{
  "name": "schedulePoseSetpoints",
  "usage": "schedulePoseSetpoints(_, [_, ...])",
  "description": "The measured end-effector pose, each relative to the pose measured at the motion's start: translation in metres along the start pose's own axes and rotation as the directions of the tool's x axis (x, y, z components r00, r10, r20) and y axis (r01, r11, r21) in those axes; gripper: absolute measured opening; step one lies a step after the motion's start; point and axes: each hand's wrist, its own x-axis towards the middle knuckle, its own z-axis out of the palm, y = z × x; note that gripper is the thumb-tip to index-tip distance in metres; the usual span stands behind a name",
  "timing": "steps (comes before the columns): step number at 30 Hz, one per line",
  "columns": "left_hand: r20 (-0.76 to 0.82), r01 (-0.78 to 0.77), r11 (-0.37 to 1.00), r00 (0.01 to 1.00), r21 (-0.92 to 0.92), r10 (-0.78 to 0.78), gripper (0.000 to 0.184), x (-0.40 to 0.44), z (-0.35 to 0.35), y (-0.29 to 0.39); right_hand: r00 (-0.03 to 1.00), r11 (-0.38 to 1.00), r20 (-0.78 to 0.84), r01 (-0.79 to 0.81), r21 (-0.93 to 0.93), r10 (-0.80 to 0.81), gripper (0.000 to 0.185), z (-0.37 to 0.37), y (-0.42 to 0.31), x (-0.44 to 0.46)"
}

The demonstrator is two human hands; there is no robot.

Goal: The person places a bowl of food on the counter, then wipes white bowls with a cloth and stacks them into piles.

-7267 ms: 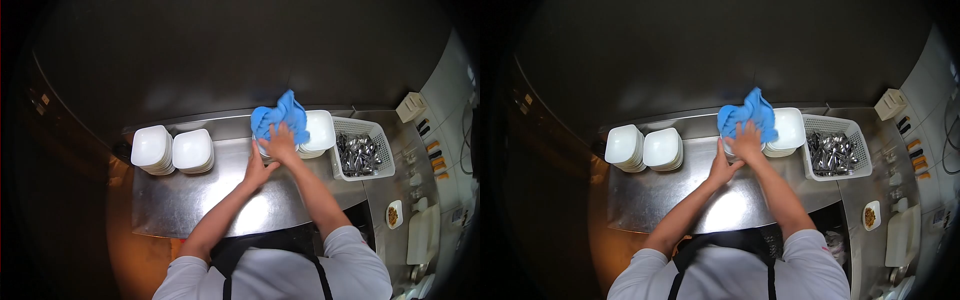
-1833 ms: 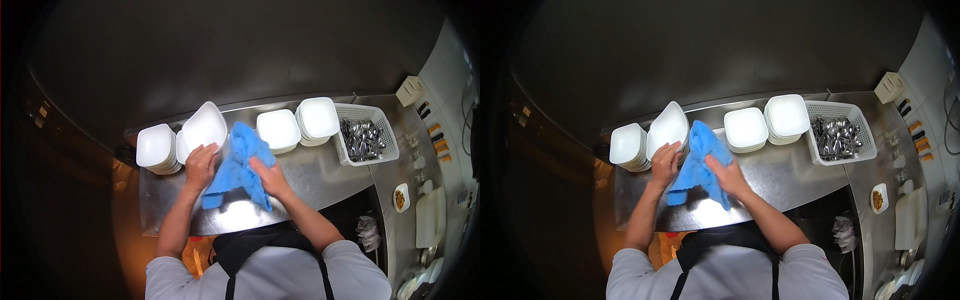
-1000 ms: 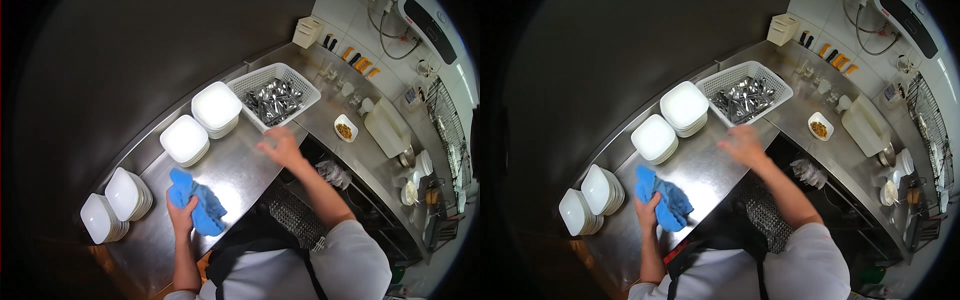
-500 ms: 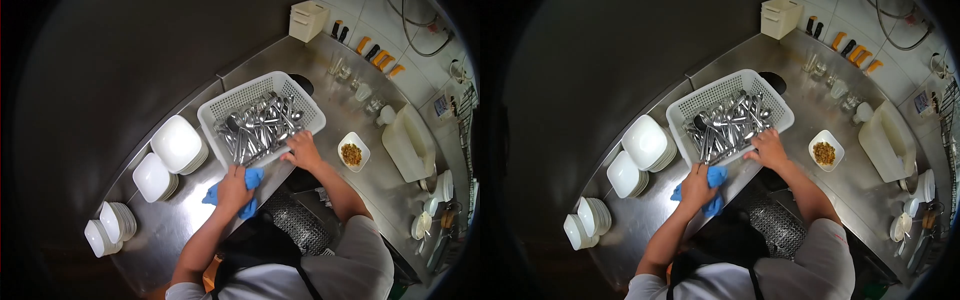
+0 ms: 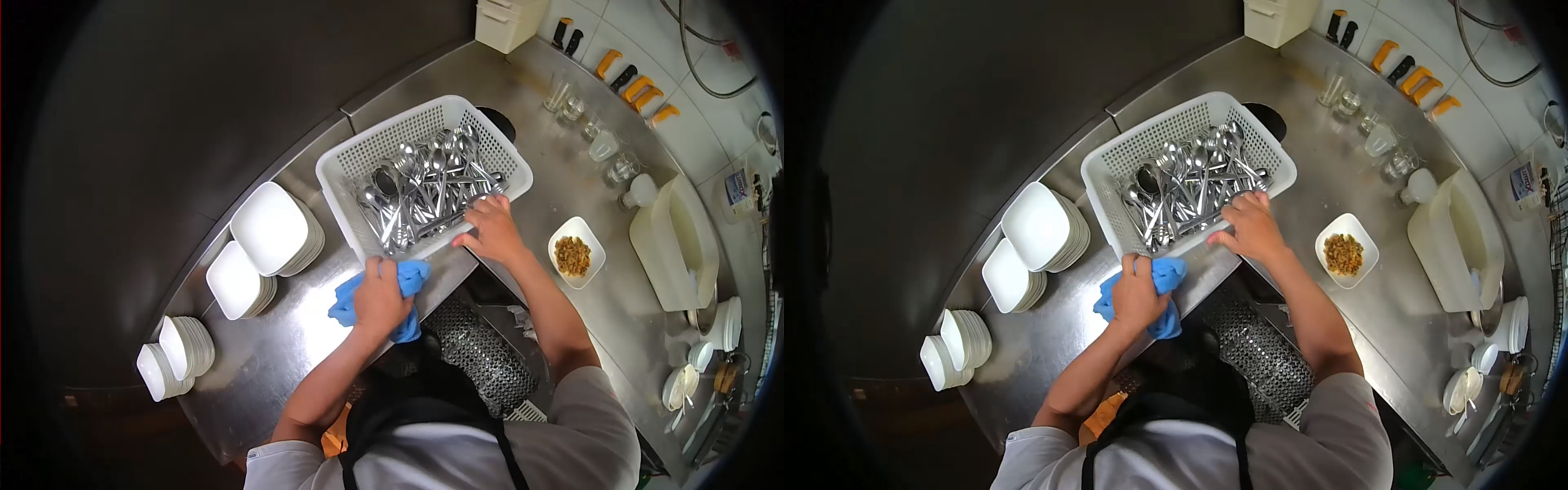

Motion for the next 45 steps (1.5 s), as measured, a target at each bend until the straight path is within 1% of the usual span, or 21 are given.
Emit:
schedulePoseSetpoints(11, [0.031, 0.033, 0.996, 0.999, -0.086, -0.030, 0.073, -0.001, -0.010, -0.002, 0.998, 0.990, 0.009, 0.059, 0.127, -0.061, 0.063, 0.012, 0.009, 0.026])
schedulePoseSetpoints(14, [-0.228, -0.189, 0.933, 0.966, -0.305, 0.121, 0.078, -0.032, -0.018, -0.006, 0.964, 0.998, -0.266, 0.037, 0.048, -0.023, 0.068, -0.009, -0.032, 0.020])
schedulePoseSetpoints(16, [-0.369, -0.282, 0.891, 0.918, -0.355, 0.143, 0.073, -0.059, -0.021, -0.018, 0.937, 0.960, -0.340, 0.017, 0.278, 0.082, 0.074, -0.004, -0.072, -0.012])
schedulePoseSetpoints(17, [-0.329, -0.201, 0.750, 0.944, -0.630, -0.023, 0.072, -0.072, -0.022, -0.020, 0.923, 0.909, -0.361, 0.030, 0.415, 0.134, 0.079, 0.004, -0.099, -0.031])
schedulePoseSetpoints(19, [-0.136, -0.065, 0.247, 0.950, -0.967, -0.280, 0.068, -0.092, -0.029, -0.024, 0.902, 0.711, -0.346, 0.065, 0.700, 0.258, 0.083, 0.032, -0.162, -0.058])
schedulePoseSetpoints(21, [0.014, 0.004, -0.050, 0.978, -0.999, -0.206, 0.076, -0.107, -0.036, -0.047, 0.949, 0.477, -0.101, -0.056, 0.877, 0.299, 0.100, 0.033, -0.224, -0.061])
schedulePoseSetpoints(23, [0.143, 0.127, -0.324, 0.989, -0.938, -0.025, 0.083, -0.126, -0.022, -0.076, 0.935, -0.074, 0.212, -0.199, 0.977, 0.283, 0.108, 0.043, -0.280, -0.059])
schedulePoseSetpoints(24, [0.075, 0.077, -0.148, 0.997, -0.986, 0.020, 0.089, -0.135, -0.021, -0.074, 0.955, 0.149, 0.147, -0.189, 0.971, 0.257, 0.104, 0.057, -0.285, -0.061])
schedulePoseSetpoints(25, [0.149, 0.154, -0.205, 0.988, -0.967, 0.038, 0.088, -0.140, -0.022, -0.083, 0.972, 0.366, 0.086, -0.163, 0.916, 0.218, 0.100, 0.065, -0.293, -0.056])
schedulePoseSetpoints(27, [0.287, 0.298, -0.311, 0.955, -0.903, 0.080, 0.087, -0.146, -0.025, -0.109, 0.868, -0.047, 0.406, -0.410, 0.911, 0.286, 0.087, 0.060, -0.304, -0.041])
schedulePoseSetpoints(28, [0.263, 0.262, 0.034, 0.946, -0.965, 0.190, 0.090, -0.149, -0.037, -0.122, 0.851, -0.014, 0.420, -0.438, 0.899, 0.314, 0.071, 0.067, -0.304, -0.035])
schedulePoseSetpoints(29, [0.067, -0.005, 0.323, 0.975, -0.946, 0.210, 0.089, -0.148, -0.045, -0.126, 0.802, -0.152, 0.508, -0.486, 0.861, 0.315, 0.057, 0.072, -0.308, -0.032])
schedulePoseSetpoints(31, [-0.045, -0.182, 0.347, 0.929, -0.920, 0.367, 0.091, -0.152, -0.077, -0.146, 0.830, -0.164, 0.448, -0.417, 0.894, 0.332, 0.048, 0.057, -0.332, -0.020])
schedulePoseSetpoints(33, [-0.007, -0.311, 0.603, 0.892, -0.735, 0.451, 0.073, -0.149, -0.130, -0.178, 0.833, -0.051, 0.356, -0.371, 0.927, 0.424, 0.046, 0.063, -0.345, -0.019])
schedulePoseSetpoints(34, [-0.096, -0.373, 0.637, 0.900, -0.674, 0.425, 0.047, -0.143, -0.131, -0.202, 0.828, 0.007, 0.302, -0.346, 0.938, 0.472, 0.045, 0.065, -0.351, -0.019])
schedulePoseSetpoints(35, [-0.262, -0.465, 0.735, 0.885, -0.493, 0.384, 0.042, -0.135, -0.131, -0.225, 0.811, 0.008, 0.266, -0.317, 0.949, 0.522, 0.044, 0.062, -0.360, -0.016])
schedulePoseSetpoints(37, [-0.333, -0.285, 0.958, 0.902, 0.023, 0.276, 0.058, -0.125, -0.137, -0.256, 0.766, 0.017, 0.198, -0.263, 0.965, 0.611, 0.043, 0.051, -0.375, -0.008])
schedulePoseSetpoints(38, [-0.248, -0.168, 0.974, 0.948, 0.150, 0.202, 0.063, -0.118, -0.137, -0.266, 0.769, 0.035, 0.172, -0.245, 0.969, 0.616, 0.044, 0.047, -0.382, -0.006])
schedulePoseSetpoints(41, [-0.225, -0.129, 0.950, 0.954, 0.285, 0.197, 0.053, -0.097, -0.117, -0.297, 0.798, 0.072, 0.129, -0.211, 0.975, 0.589, 0.046, 0.050, -0.395, -0.015])
schedulePoseSetpoints(42, [-0.078, -0.134, 0.955, 0.984, 0.266, 0.159, 0.037, -0.089, -0.112, -0.306, 0.797, 0.056, 0.150, -0.224, 0.973, 0.585, 0.046, 0.052, -0.397, -0.016])
schedulePoseSetpoints(45, [-0.011, -0.118, 0.972, 0.992, 0.204, 0.123, 0.031, -0.089, -0.125, -0.301, 0.815, 0.023, 0.215, -0.269, 0.963, 0.539, 0.048, 0.061, -0.397, -0.014])
